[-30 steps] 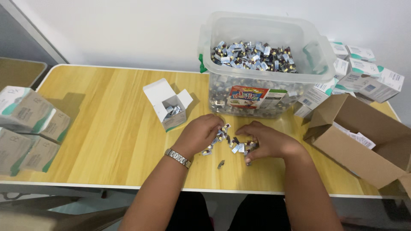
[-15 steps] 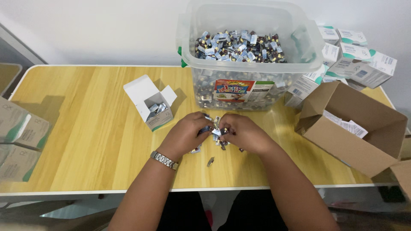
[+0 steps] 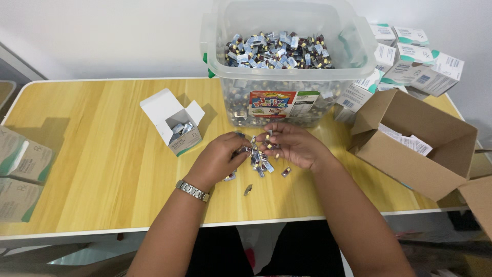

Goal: The person opens a small white box and pours wrapped candies onto a table. They then pick up the candies one by one, inspect them, and place them back into the box. The process is repeated for several candies.

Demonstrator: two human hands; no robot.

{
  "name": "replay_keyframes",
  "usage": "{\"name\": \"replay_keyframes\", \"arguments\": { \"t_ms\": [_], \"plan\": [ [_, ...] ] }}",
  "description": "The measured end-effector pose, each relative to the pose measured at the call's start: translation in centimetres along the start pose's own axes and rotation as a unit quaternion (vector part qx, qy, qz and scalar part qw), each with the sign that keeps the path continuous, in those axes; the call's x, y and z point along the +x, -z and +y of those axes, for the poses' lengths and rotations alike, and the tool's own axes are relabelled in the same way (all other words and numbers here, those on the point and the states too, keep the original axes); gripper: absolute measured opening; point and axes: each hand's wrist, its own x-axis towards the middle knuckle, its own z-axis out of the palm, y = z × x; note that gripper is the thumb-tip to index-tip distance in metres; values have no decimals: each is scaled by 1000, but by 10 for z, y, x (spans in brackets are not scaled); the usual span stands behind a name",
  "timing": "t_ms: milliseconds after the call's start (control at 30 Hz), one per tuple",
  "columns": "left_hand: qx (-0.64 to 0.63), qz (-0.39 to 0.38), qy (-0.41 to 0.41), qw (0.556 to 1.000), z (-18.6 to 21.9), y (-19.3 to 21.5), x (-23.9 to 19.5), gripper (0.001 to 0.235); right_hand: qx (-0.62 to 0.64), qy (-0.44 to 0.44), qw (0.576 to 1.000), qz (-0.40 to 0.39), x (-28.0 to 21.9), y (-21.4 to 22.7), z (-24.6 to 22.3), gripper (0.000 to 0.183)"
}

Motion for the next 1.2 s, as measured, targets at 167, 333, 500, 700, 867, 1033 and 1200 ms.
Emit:
{"name": "replay_keyframes", "arguments": {
  "t_ms": [167, 333, 500, 700, 867, 1033, 1200],
  "plan": [
    [1, -11, 10, 1000, 0, 1, 1, 17, 30, -10, 999, 12, 1, -2, 1, 35],
    [-2, 0, -4, 1000, -3, 0, 0, 19, 53, -1, 999, -9, 0, -3, 0, 38],
    [-3, 13, -8, 1000, -2, -1, 1, 17, 43, -7, 999, 0, -2, -12, -4, 41],
    [-25, 40, -3, 999, 2, -3, 0, 22, 20, -8, 999, -27, -4, -21, 0, 46],
    [-19, 70, -59, 996, 3, -9, 0, 22, 24, -7, 998, -53, -2, -25, 8, 44],
    [6, 50, -45, 998, 4, -8, 0, 36, 58, -28, 996, -66, 5, -28, 13, 39],
    [-6, 51, -23, 998, 6, -6, -1, 38, 81, -47, 993, -67, 7, -25, 11, 40]
  ]
}}
